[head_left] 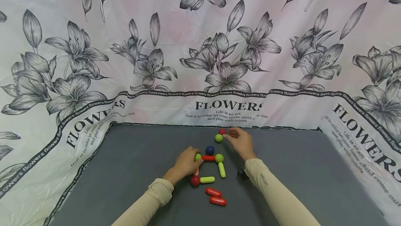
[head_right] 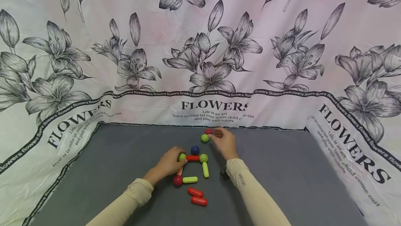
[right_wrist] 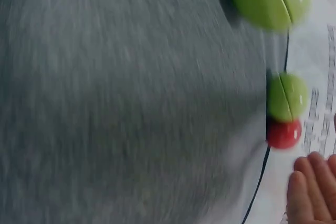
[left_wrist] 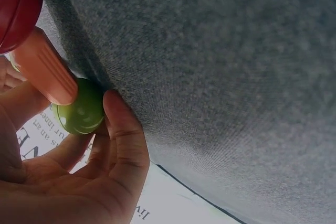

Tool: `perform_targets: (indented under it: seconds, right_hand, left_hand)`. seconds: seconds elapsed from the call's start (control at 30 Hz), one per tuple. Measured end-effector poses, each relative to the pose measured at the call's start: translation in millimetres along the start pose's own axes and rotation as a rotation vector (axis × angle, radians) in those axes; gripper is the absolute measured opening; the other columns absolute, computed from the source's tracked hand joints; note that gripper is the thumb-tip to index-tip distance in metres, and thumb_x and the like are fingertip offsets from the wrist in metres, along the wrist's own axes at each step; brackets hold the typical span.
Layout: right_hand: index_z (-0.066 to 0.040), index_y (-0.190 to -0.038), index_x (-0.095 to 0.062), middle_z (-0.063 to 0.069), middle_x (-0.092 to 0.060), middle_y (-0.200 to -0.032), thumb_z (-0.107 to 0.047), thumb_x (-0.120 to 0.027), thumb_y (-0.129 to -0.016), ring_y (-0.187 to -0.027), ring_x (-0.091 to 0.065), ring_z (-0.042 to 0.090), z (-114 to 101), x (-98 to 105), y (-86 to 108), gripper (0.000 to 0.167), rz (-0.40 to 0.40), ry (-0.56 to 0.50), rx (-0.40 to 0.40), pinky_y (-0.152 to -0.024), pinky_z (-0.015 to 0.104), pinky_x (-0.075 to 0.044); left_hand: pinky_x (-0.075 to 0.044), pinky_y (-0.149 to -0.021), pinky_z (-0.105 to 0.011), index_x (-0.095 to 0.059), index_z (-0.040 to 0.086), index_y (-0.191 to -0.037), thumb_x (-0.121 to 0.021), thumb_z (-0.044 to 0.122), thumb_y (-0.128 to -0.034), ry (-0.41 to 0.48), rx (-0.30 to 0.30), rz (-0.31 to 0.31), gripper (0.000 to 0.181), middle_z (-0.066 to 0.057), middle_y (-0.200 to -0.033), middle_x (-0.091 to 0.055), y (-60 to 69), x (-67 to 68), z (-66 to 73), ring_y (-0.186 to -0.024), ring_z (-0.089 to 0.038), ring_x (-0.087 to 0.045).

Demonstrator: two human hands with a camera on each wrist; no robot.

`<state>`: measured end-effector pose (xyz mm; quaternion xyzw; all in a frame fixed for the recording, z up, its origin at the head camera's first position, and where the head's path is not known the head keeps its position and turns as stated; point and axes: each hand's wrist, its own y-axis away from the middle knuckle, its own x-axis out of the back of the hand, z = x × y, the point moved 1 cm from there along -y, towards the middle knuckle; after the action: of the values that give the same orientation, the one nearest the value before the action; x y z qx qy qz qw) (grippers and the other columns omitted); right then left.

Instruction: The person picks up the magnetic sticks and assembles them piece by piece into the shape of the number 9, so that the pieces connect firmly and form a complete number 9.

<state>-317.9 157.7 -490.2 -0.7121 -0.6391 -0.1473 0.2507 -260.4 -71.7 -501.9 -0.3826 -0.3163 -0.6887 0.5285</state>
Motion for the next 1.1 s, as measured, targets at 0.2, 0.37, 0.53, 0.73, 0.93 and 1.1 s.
perform_targets:
  seconds: [0.2, 0.37, 0.53, 0.73, 0.93, 1.1]
  right_hand:
    - [-0.006, -0.124, -0.067, 0.016, -0.073, -0.12, -0.02, -0.078, -0.088, -0.113, -0.069, 0.031, -12, -17, -2.1, 0.04, -0.033, -0.03, 0.117, -0.098, 0.043, -0.055]
    - [-0.003, -0.127, -0.066, 0.017, -0.072, -0.123, -0.014, -0.08, -0.086, -0.115, -0.069, 0.032, -10, -25, -4.4, 0.045, -0.049, 0.019, 0.13, -0.098, 0.044, -0.055]
    - [-0.001, -0.127, -0.066, 0.017, -0.071, -0.125, -0.012, -0.08, -0.085, -0.115, -0.069, 0.032, -1, -27, -5.6, 0.046, -0.08, 0.048, 0.12, -0.098, 0.045, -0.054]
    - [0.0, -0.122, -0.068, 0.018, -0.072, -0.122, -0.012, -0.082, -0.082, -0.11, -0.07, 0.032, 4, -28, -4.7, 0.044, -0.106, 0.091, 0.103, -0.097, 0.046, -0.054]
    - [-0.003, -0.122, -0.069, 0.018, -0.073, -0.119, -0.015, -0.083, -0.082, -0.108, -0.071, 0.031, 8, -33, -2.7, 0.044, -0.156, 0.109, 0.076, -0.096, 0.045, -0.055]
    - [-0.004, -0.12, -0.069, 0.019, -0.073, -0.117, -0.014, -0.083, -0.082, -0.106, -0.071, 0.031, 11, -37, -0.1, 0.042, -0.17, 0.109, 0.07, -0.093, 0.046, -0.055]
  left_hand:
    - [-0.048, -0.07, -0.038, -0.069, 0.004, -0.122, -0.071, 0.026, -0.0924, 0.007, -0.02, 0.027, 0.037, -0.011, -0.106, -0.063, -2.3, 2.2, 1.8, -0.088, -0.022, -0.06]
    - [-0.049, -0.071, -0.038, -0.068, 0.005, -0.123, -0.07, 0.027, -0.0927, 0.007, -0.018, 0.01, 0.038, -0.011, -0.108, -0.064, -2.3, 3.2, 3.4, -0.091, -0.023, -0.061]
    - [-0.048, -0.071, -0.039, -0.068, 0.005, -0.123, -0.07, 0.027, -0.0929, 0.013, -0.012, 0.007, 0.037, -0.011, -0.108, -0.063, 0.1, 2.3, 3.5, -0.091, -0.023, -0.06]
    - [-0.046, -0.068, -0.036, -0.068, 0.006, -0.124, -0.07, 0.027, -0.0932, 0.01, -0.012, 0.0, 0.037, -0.01, -0.107, -0.063, 1.1, -0.1, 2.7, -0.088, -0.02, -0.058]
    - [-0.048, -0.07, -0.037, -0.068, 0.005, -0.123, -0.07, 0.027, -0.0932, -0.002, -0.021, 0.002, 0.037, -0.011, -0.106, -0.063, 0.8, -1.5, 0.8, -0.088, -0.022, -0.06]
    - [-0.05, -0.072, -0.038, -0.068, 0.006, -0.123, -0.069, 0.028, -0.0933, -0.012, -0.012, -0.002, 0.037, -0.011, -0.107, -0.064, 1.8, -1.4, -1.0, -0.091, -0.023, -0.061]
